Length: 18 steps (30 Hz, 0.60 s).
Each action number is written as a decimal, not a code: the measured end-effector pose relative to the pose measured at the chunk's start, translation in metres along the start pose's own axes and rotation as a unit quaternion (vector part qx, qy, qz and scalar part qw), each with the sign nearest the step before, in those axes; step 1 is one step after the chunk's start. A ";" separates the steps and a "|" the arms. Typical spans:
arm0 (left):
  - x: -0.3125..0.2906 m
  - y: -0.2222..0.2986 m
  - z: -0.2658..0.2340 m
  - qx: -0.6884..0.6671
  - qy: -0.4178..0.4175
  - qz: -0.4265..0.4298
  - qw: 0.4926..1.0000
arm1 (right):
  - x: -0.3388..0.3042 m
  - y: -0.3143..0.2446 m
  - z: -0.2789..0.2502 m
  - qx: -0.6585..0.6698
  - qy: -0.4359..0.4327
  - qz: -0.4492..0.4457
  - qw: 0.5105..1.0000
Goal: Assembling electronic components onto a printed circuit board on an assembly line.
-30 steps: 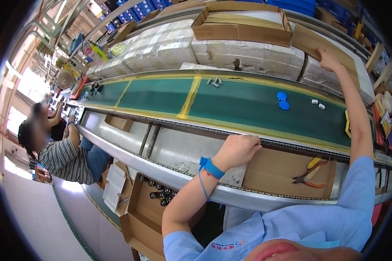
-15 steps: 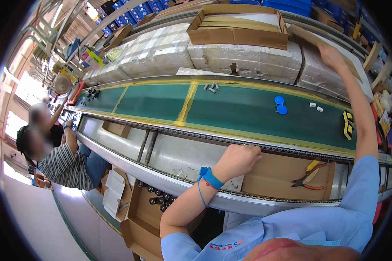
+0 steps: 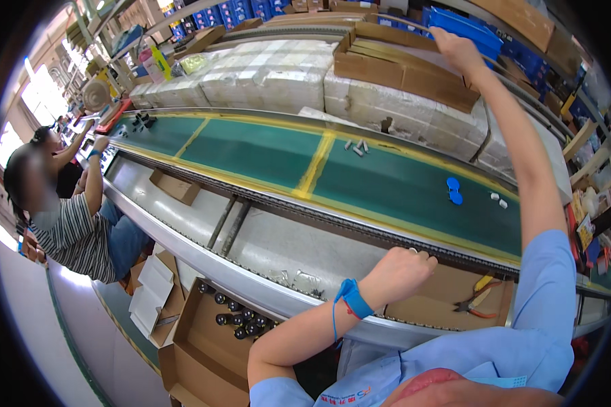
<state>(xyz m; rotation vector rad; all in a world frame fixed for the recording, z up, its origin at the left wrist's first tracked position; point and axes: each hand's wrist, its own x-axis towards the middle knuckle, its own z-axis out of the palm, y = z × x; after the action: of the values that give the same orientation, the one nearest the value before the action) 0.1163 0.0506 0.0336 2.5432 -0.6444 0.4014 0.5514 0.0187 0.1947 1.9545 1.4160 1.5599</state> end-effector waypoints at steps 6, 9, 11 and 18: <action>0.005 -0.004 0.006 0.020 0.004 -0.009 1.000 | 0.058 -0.055 -0.003 0.071 -0.034 -0.013 0.997; 0.003 -0.003 -0.004 0.036 0.027 -0.010 0.999 | 0.069 -0.080 -0.017 0.142 -0.067 -0.037 0.987; 0.003 -0.003 -0.005 0.034 0.019 -0.009 0.999 | 0.060 -0.086 -0.017 0.122 -0.050 -0.047 0.990; 0.004 -0.007 -0.003 0.021 0.018 -0.013 1.000 | 0.055 -0.063 -0.033 0.097 0.050 -0.013 0.994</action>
<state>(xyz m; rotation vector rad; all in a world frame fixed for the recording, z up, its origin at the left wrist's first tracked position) 0.1227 0.0560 0.0352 2.5758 -0.5935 0.4555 0.4877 0.0816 0.1956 1.9780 1.6853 1.5808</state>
